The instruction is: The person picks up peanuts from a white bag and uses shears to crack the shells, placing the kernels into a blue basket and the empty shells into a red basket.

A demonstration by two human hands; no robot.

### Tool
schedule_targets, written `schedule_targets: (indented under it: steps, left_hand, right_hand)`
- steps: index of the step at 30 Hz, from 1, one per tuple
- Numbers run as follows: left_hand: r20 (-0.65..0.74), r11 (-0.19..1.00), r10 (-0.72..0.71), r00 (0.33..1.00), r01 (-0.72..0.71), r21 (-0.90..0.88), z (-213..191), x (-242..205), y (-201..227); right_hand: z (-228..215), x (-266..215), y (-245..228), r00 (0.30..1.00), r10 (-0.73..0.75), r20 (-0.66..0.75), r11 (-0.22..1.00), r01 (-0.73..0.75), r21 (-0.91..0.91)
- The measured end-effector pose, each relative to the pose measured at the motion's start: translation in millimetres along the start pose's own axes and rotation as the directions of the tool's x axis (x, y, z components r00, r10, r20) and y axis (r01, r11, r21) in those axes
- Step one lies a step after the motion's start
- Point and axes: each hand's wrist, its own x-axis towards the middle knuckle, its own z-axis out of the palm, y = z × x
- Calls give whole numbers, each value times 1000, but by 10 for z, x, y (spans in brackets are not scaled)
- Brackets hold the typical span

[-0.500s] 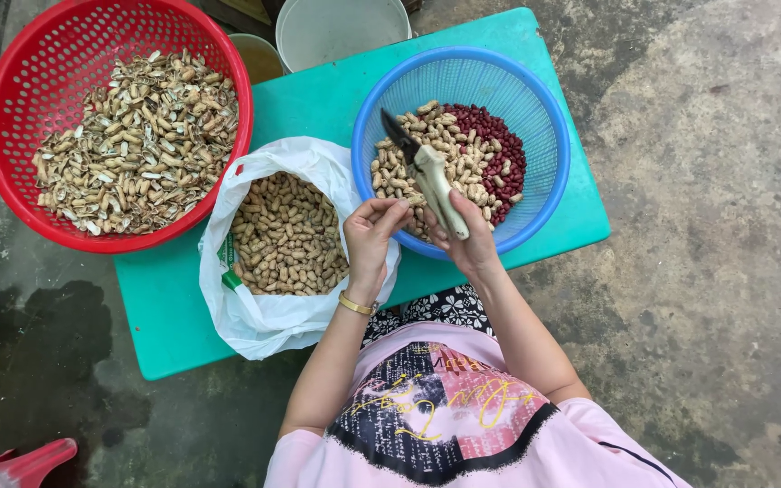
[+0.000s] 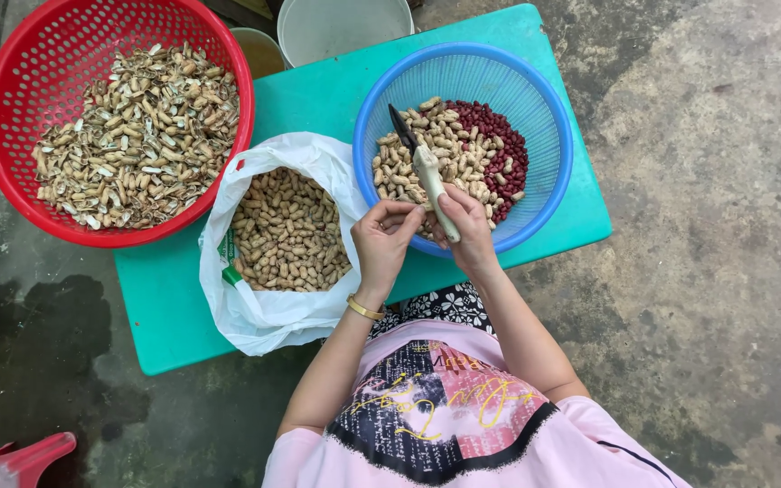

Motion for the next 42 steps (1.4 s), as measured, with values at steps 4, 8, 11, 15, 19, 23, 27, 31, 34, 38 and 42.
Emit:
schedule_targets:
  steps: [4, 8, 11, 15, 19, 23, 27, 31, 34, 38, 42]
  left_hand:
    - [26, 999, -29, 999, 30, -28, -19, 0, -44]
    - [52, 992, -61, 997, 67, -104, -36, 17, -76]
    - [54, 988, -74, 996, 81, -135, -34, 39, -93]
    - [43, 995, -17, 999, 21, -99, -56, 102, -124]
    - [67, 999, 27, 997, -26, -19, -146, 189, -107]
    - [-51, 938, 207, 977, -184, 292, -792, 247, -95]
    - [-147, 424, 338, 930, -11, 905, -1814, 409, -92]
    - [-202, 260, 390, 899, 103, 960, -2249, 531, -224]
    - [-179, 255, 347, 920, 91, 963, -2230, 553, -305]
    - [-174, 300, 239, 955, 97, 949, -2024, 484, -364]
    - [-93, 408, 79, 993, 53, 912, -1737, 183, -349]
  right_hand:
    - [31, -7, -47, 1000, -26, -16, 997, 25, -71]
    - [11, -14, -71, 998, -51, -30, 989, 47, -137]
    - [-4, 4, -97, 1000, 11, 23, 1000, -11, 7]
    - [-10, -5, -115, 998, -37, 45, 999, 36, 33]
    - [-76, -21, -136, 996, -72, -47, 997, 73, 15]
    - [-103, -54, -153, 993, -93, -68, 996, 92, -19]
    - [-87, -66, -114, 996, -62, -61, 998, 62, 8]
    - [16, -45, -58, 999, -28, -40, 1000, 28, 11]
    - [85, -41, -64, 1000, -24, -16, 999, 23, -30]
    - [132, -66, -51, 1000, -7, -10, 998, 6, -69]
    - [165, -90, -36, 1000, 20, 1, 997, -20, -70]
